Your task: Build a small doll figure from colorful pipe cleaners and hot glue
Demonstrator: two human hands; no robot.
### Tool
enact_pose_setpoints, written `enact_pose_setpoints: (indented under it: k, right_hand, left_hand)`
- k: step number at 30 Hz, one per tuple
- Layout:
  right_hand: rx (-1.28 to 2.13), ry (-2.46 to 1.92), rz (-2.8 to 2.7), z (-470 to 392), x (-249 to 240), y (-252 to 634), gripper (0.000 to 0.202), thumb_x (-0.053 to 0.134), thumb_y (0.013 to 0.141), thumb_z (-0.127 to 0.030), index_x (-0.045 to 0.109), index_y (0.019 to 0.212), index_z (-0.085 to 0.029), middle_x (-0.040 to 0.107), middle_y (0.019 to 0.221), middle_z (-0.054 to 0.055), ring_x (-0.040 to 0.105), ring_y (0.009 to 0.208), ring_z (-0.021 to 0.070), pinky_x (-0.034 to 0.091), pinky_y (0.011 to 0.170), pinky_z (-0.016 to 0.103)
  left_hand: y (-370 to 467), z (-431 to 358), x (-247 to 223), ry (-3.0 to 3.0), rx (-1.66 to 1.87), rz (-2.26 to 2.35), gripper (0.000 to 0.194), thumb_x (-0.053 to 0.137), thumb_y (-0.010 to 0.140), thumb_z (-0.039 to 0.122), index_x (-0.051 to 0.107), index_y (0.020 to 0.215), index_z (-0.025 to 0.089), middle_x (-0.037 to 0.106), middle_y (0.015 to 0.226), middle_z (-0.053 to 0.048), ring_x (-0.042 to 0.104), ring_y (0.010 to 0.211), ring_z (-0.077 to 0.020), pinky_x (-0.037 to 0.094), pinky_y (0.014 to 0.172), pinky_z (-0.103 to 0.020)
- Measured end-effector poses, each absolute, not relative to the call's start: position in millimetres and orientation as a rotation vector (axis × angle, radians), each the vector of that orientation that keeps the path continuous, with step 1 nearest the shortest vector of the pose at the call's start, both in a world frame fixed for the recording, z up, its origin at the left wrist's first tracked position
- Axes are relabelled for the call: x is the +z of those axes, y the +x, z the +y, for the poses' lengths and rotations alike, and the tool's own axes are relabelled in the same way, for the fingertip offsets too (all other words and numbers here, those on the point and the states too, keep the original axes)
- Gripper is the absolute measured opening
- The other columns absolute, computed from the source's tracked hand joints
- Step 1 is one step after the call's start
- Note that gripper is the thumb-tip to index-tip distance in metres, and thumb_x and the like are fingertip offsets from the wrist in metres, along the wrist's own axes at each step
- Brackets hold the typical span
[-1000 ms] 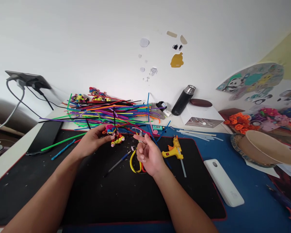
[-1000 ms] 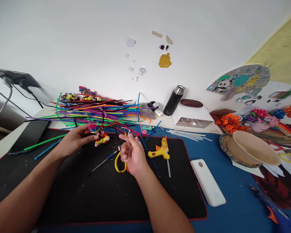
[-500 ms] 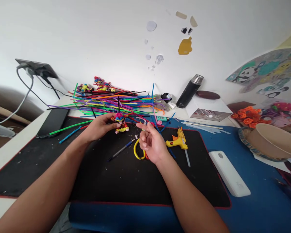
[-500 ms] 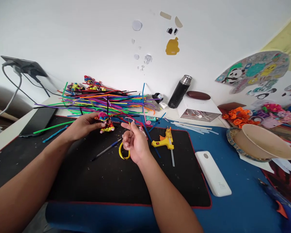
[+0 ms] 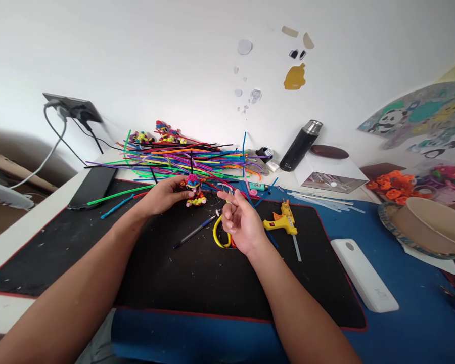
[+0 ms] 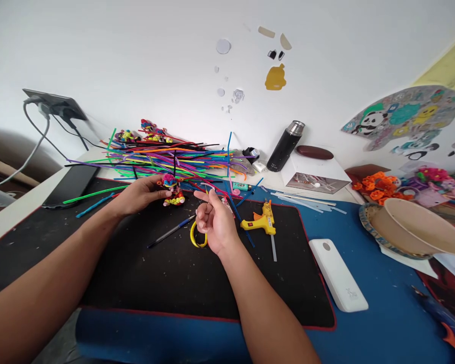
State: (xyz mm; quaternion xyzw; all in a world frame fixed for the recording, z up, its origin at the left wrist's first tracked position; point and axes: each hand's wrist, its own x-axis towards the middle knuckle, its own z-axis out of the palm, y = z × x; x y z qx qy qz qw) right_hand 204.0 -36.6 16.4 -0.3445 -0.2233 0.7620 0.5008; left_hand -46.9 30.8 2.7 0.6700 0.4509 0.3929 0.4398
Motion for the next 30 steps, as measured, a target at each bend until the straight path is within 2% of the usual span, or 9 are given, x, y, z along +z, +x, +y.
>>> enact_pose_setpoints:
  k: [7,18,30]
  right_hand:
    - [1.841,-0.845,-0.543,-37.6,16.9,203.1,0.056,0.084,0.088,-0.061,0.080,0.111,-0.010,0.058,0.057,-0.005,0.042,0.040,0.0069,0.022,0.038,0.021]
    - [1.840,-0.828,-0.567,-37.6,15.0,203.3,0.055,0.082,0.090,-0.061,0.079,0.112,-0.011,0.059,0.058,-0.004,0.043,0.041,0.0074,0.021,0.039,0.022]
    - [1.842,-0.830,-0.595,-39.2,17.2,203.5,0.055,0.083,0.088,-0.062,0.079,0.111,-0.013,0.058,0.058,-0.005,0.042,0.042,0.0077,0.022,0.041,0.023]
  left_hand:
    - [-47.8,30.1,5.2,1.760,0.913,1.125,0.060,0.085,0.079,0.070,0.080,0.112,0.019,0.082,0.114,-0.010,0.074,0.103,-0.0316,0.059,0.099,-0.044]
    - [-46.9,30.8,0.7,1.763,0.902,1.119,0.064,0.083,0.081,0.071,0.078,0.118,0.019,0.083,0.118,-0.010,0.074,0.105,-0.0314,0.059,0.099,-0.043]
    - [-50.8,33.0,-4.0,1.778,0.886,1.106,0.057,0.083,0.083,0.067,0.079,0.115,0.020,0.081,0.115,-0.010,0.073,0.100,-0.0292,0.059,0.094,-0.040]
